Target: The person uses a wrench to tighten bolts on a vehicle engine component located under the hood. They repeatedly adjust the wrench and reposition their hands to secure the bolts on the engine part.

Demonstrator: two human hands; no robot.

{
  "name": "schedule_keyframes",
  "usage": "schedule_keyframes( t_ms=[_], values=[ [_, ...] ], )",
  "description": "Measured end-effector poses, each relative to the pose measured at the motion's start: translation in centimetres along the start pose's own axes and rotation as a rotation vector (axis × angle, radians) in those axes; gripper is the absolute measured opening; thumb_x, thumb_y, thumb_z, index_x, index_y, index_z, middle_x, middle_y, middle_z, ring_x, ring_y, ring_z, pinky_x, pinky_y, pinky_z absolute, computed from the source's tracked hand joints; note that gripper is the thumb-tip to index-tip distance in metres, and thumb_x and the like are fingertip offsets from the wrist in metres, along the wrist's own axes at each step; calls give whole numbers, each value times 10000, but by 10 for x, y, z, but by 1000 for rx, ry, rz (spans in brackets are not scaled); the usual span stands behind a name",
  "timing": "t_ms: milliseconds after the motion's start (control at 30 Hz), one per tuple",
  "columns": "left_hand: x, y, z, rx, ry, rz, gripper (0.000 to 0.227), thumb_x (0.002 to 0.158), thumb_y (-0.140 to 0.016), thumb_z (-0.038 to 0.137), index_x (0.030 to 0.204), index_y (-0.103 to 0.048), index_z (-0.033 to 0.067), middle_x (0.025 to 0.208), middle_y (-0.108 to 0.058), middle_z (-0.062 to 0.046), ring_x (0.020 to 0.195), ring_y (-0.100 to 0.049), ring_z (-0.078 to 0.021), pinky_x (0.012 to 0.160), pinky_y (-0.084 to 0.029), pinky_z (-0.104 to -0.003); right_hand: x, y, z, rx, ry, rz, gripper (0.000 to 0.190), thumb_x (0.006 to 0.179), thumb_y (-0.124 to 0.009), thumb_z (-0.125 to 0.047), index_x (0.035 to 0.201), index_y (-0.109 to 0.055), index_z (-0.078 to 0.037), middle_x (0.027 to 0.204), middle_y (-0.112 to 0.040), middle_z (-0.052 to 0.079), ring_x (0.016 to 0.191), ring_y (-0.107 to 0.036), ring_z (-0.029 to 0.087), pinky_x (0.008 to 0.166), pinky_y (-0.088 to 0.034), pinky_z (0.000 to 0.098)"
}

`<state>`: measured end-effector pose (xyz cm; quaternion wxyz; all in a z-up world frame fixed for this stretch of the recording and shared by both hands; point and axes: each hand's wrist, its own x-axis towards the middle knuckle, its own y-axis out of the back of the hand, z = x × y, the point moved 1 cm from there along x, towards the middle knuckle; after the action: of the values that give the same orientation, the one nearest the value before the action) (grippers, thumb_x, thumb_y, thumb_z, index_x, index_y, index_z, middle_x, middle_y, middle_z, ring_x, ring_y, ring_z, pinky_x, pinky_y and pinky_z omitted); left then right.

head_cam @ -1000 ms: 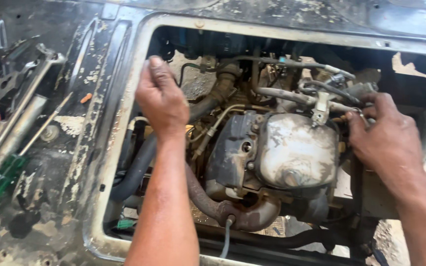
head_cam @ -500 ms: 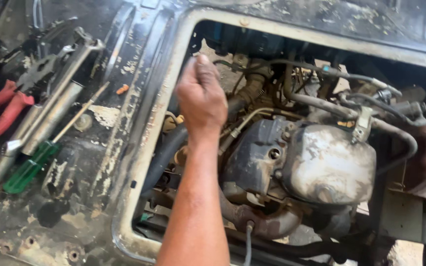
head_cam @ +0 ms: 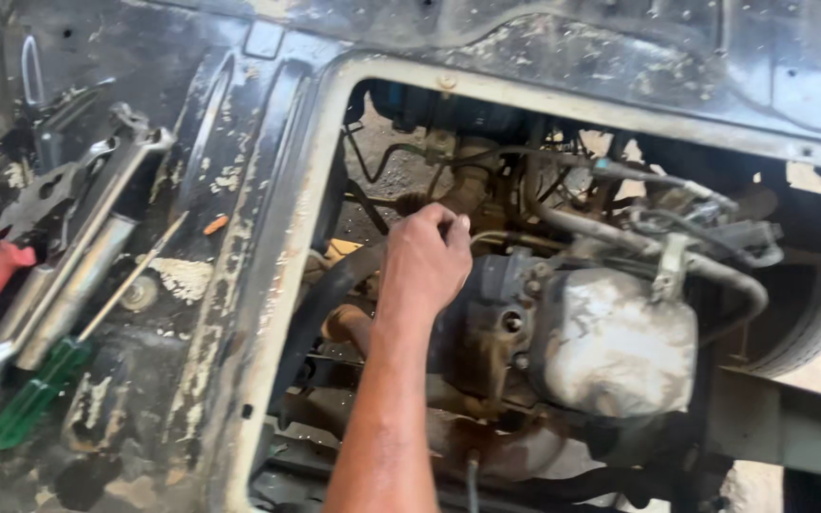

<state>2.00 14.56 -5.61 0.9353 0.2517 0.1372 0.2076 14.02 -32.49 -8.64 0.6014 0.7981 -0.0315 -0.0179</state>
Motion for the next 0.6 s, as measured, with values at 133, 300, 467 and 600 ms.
schedule_keyframes(
  t_ms=[133, 300, 467, 600],
  values=[
    [25, -42, -11, 59, -478, -146, 175, 853, -635, 131, 963, -733, 37, 990, -731, -190, 940, -684, -422, 765, -548, -492, 18, 15, 41, -72, 42, -10, 335, 1103, -726, -289, 1040, -644, 30, 802, -707, 205, 699, -702, 292, 666, -557, 389],
    [135, -114, -15, 701, -675, -845, 226, 859, -598, 129, 1009, -760, 81, 1106, -727, -157, 1022, -673, -404, 784, -541, -491, 13, 42, 32, -196, 145, 22, 355, 1096, -738, -305, 983, -666, 24, 797, -709, 201, 715, -713, 281, 707, -570, 375],
    [148, -147, -10, 1012, -571, -1212, 229, 873, -600, 128, 1037, -753, 81, 1141, -708, -158, 1045, -659, -397, 805, -527, -491, 1, 74, -25, -363, 329, 116, 300, 1050, -760, -301, 902, -713, -43, 826, -701, 136, 750, -702, 282, 755, -572, 383],
    [151, -164, -10, 1139, -491, -1340, 231, 885, -602, 127, 1060, -747, 82, 1169, -693, -159, 1063, -648, -391, 822, -515, -490, 2, 87, -49, -439, 287, 134, 242, 952, -781, -326, 872, -724, -105, 738, -697, 59, 707, -691, 268, 641, -537, 389]
  ],
)
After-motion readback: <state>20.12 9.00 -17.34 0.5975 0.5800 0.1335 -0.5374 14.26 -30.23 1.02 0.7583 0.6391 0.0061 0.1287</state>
